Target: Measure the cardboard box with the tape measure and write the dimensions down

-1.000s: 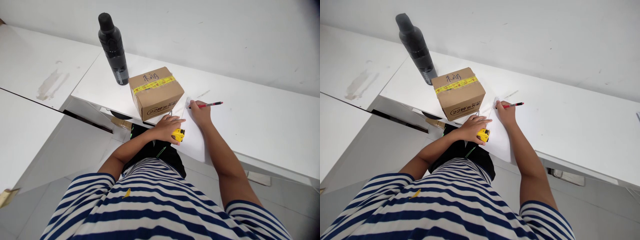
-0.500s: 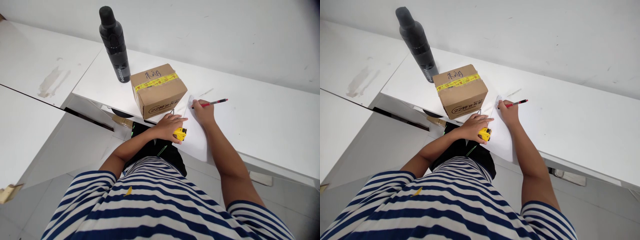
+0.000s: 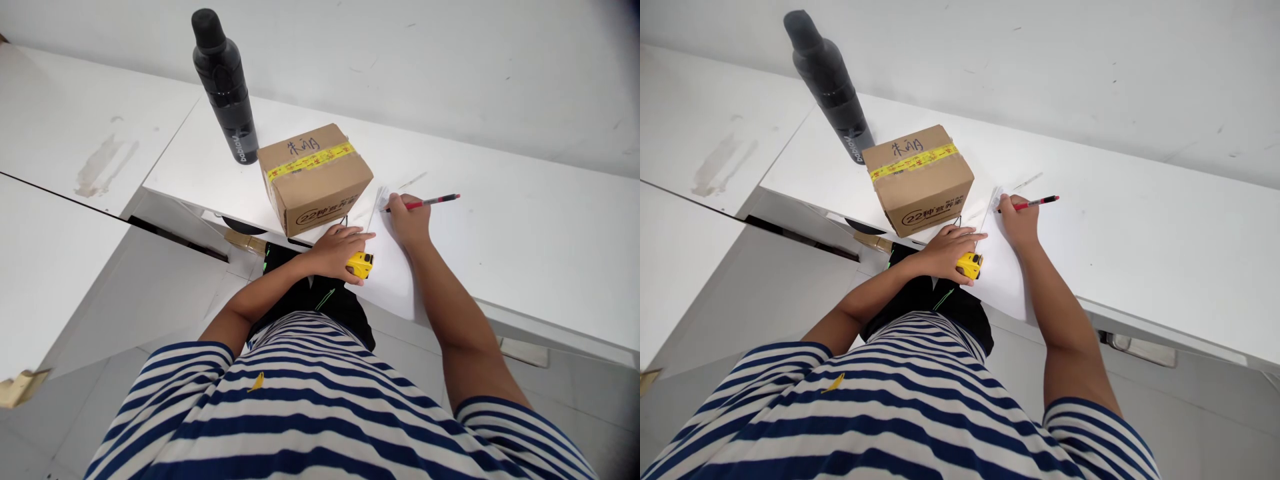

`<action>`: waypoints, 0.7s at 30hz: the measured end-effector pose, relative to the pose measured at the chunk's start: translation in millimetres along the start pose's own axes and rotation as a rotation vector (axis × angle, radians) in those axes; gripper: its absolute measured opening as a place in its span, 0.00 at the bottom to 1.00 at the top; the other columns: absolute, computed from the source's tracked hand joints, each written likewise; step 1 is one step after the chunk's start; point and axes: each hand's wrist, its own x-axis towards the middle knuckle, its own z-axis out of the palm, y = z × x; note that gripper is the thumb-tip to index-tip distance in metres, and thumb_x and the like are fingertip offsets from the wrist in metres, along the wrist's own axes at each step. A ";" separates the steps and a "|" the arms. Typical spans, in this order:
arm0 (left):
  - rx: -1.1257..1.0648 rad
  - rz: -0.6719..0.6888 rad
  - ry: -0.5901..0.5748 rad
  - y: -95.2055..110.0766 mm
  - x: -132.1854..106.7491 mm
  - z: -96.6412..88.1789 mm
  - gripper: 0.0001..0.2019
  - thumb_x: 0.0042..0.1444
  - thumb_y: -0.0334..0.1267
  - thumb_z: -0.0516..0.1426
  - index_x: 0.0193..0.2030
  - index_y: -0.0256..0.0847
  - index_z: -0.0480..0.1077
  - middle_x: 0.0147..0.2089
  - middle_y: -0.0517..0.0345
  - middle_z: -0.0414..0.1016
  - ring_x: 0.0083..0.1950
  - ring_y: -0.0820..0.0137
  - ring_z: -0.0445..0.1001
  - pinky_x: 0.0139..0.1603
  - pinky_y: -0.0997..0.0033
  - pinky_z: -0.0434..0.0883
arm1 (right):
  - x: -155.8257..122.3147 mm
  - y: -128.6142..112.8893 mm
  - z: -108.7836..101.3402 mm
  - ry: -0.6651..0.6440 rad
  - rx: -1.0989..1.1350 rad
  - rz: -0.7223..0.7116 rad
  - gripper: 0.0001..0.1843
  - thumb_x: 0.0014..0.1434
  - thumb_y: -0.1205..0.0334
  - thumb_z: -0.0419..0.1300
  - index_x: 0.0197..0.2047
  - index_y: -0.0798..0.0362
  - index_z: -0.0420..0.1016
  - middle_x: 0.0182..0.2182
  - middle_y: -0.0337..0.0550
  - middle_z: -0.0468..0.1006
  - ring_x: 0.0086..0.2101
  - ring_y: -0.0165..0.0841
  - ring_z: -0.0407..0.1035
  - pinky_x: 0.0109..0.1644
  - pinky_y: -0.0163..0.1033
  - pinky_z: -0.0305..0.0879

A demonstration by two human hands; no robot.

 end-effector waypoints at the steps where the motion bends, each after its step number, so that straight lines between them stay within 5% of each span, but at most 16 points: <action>1: -0.005 -0.003 -0.001 0.4 -0.1 -0.4 0.31 0.52 0.56 0.67 0.59 0.40 0.75 0.82 0.48 0.59 0.83 0.47 0.54 0.79 0.47 0.52 | 0.1 0.5 0.2 0.000 -0.007 -0.007 0.21 0.63 0.48 0.64 0.23 0.51 0.74 0.18 0.35 0.69 0.25 0.31 0.62 0.33 0.40 0.62; 21: -0.047 -0.004 0.011 -0.3 0.1 0.4 0.31 0.51 0.55 0.67 0.58 0.41 0.76 0.82 0.48 0.59 0.83 0.46 0.54 0.79 0.46 0.51 | 0.5 1.7 -0.1 -0.031 -0.020 -0.010 0.23 0.62 0.43 0.64 0.23 0.51 0.75 0.19 0.36 0.69 0.26 0.32 0.63 0.34 0.41 0.62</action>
